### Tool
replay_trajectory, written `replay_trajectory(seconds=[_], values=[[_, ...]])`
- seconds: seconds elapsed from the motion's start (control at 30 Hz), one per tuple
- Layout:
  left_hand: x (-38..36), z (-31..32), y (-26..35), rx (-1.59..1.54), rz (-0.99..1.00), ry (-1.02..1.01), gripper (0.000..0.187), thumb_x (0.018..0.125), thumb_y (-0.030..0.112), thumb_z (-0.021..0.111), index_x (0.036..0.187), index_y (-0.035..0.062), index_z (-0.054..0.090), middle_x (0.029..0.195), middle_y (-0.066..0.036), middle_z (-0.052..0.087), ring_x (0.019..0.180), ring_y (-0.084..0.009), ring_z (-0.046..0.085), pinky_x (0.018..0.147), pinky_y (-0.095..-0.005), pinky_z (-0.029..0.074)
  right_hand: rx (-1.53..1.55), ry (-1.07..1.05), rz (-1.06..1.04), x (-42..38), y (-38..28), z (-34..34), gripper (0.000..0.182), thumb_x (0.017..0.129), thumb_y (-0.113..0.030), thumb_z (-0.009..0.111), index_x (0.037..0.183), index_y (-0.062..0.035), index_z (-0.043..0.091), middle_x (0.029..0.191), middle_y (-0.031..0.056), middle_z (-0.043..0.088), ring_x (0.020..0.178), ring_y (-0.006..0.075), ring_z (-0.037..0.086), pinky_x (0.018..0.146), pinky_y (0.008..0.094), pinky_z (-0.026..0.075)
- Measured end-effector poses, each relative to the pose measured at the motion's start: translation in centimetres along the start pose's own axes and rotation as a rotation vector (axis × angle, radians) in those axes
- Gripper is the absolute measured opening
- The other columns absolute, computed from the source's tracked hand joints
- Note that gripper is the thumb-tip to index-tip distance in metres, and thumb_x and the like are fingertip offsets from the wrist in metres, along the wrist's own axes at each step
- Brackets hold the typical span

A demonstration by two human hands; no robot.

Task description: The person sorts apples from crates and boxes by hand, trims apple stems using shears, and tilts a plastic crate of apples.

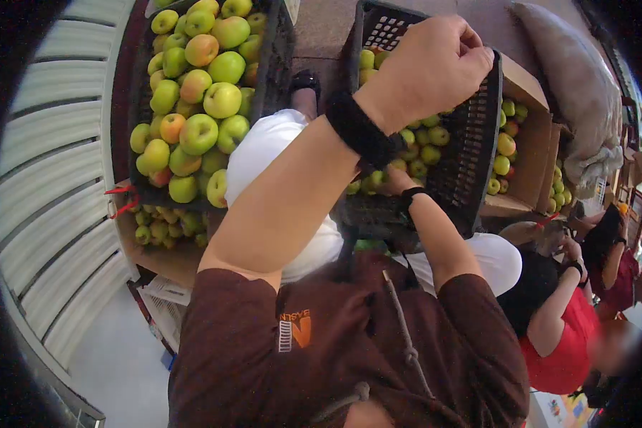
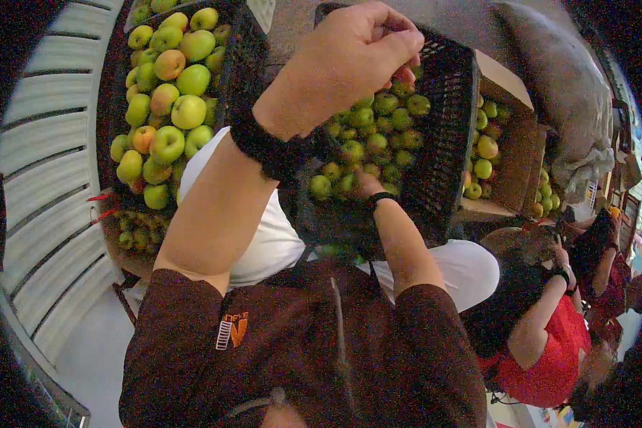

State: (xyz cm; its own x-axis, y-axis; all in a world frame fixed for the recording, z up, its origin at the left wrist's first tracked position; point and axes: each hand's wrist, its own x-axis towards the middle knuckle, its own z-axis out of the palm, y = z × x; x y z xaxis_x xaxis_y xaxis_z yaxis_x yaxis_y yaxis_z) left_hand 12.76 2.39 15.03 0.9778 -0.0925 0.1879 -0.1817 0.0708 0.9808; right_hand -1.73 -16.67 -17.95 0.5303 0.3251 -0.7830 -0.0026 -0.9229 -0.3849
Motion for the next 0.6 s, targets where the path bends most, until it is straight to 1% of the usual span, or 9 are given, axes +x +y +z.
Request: replay_trajectory(seconds=[0.07,0.17,0.27,0.3,0.37,0.47,0.5,0.53,0.6], values=[[0.3,0.4,-0.9,-0.035,-0.016,-0.044,0.026,0.076,0.02,0.059,0.08,-0.0056,0.058,0.068,-0.017,0.062,0.065,-0.0275,0.062,0.063,-0.0335,0.049,0.031,-0.063,0.006,2.1,1.5,1.0,0.065,0.074,-0.037,0.067,0.124,-0.0084,0.039,0.113,0.0134,0.056,0.102,0.0297,0.054,0.084,0.0378,0.045],[0.1,0.3,-0.4,0.2,0.001,-0.155,0.025,0.082,0.021,0.056,0.088,-0.0035,0.057,0.074,-0.011,0.062,0.068,-0.0198,0.062,0.061,-0.0288,0.048,0.07,-0.03,0.024,-0.8,-1.1,-2.0,0.057,0.076,-0.032,0.065,0.121,-0.006,0.042,0.114,0.0118,0.055,0.101,0.0271,0.054,0.084,0.037,0.045],[-0.4,0.6,-0.9,0.376,0.107,-0.215,0.024,0.079,0.019,0.058,0.088,-0.0035,0.057,0.077,-0.016,0.062,0.072,-0.0272,0.062,0.065,-0.0332,0.048,0.696,0.103,0.0,-4.6,-4.3,-5.9,0.048,0.079,-0.029,0.06,0.118,-0.006,0.045,0.113,0.0111,0.055,0.099,0.0257,0.055,0.081,0.0385,0.047],[-0.6,0.6,-0.7,0.421,0.063,-0.268,0.027,0.077,0.019,0.058,0.09,-0.004,0.057,0.08,-0.019,0.061,0.077,-0.0313,0.061,0.069,-0.036,0.048,0.95,0.045,-0.032,-5.1,-4.2,-6.6,0.047,0.08,-0.032,0.058,0.118,-0.006,0.046,0.112,0.0112,0.056,0.097,0.0259,0.055,0.079,0.0384,0.047],[-1.0,0.9,-1.8,0.465,0.102,-0.36,0.028,0.076,0.02,0.058,0.092,-0.0038,0.057,0.081,-0.019,0.061,0.078,-0.0305,0.061,0.07,-0.0357,0.048,1.459,-0.067,-0.11,-6.3,-3.6,-8.0,0.047,0.081,-0.037,0.053,0.116,-0.006,0.047,0.109,0.0115,0.056,0.094,0.0262,0.056,0.075,0.0382,0.048],[-1.9,1.4,-3.1,0.534,0.109,-0.565,0.037,0.074,0.021,0.059,0.103,-0.0023,0.053,0.094,-0.02,0.059,0.088,-0.0317,0.059,0.076,-0.0359,0.047,1.891,-0.042,-0.285,-12.3,-7.7,-12.1,0.043,0.085,-0.038,0.039,0.113,-0.0069,0.051,0.101,0.0104,0.057,0.084,0.025,0.057,0.05,0.0316,0.043],[-2.3,1.8,-3.4,0.536,0.113,-0.624,0.04,0.074,0.021,0.06,0.106,-0.0019,0.052,0.097,-0.021,0.058,0.09,-0.0321,0.058,0.078,-0.0359,0.046,2.061,0.004,-0.218,-13.5,-8.7,-12.7,0.05,0.084,-0.049,0.035,0.107,-0.0081,0.053,0.095,0.0107,0.058,0.07,0.0233,0.057,0.046,0.0312,0.04],[-2.6,2.1,-3.5,0.539,0.116,-0.682,0.044,0.073,0.022,0.06,0.109,-0.0014,0.051,0.1,-0.021,0.058,0.093,-0.0326,0.057,0.08,-0.0359,0.046,2.108,0.015,-0.265,-14.7,-9.4,-13.3,0.051,0.084,-0.051,0.034,0.105,-0.0091,0.053,0.091,0.0103,0.059,0.064,0.0229,0.056,0.045,0.0314,0.04],[-2.9,2.9,-2.8,0.45,-0.027,-0.882,0.053,0.074,0.025,0.062,0.117,-0.0011,0.045,0.109,-0.021,0.054,0.102,-0.0303,0.053,0.088,-0.0342,0.042,2.199,0.03,-0.362,-16.7,-10.0,-14.1,0.052,0.084,-0.055,0.032,0.1,-0.0111,0.054,0.082,0.0094,0.06,0.052,0.0219,0.053,0.043,0.0319,0.039]])
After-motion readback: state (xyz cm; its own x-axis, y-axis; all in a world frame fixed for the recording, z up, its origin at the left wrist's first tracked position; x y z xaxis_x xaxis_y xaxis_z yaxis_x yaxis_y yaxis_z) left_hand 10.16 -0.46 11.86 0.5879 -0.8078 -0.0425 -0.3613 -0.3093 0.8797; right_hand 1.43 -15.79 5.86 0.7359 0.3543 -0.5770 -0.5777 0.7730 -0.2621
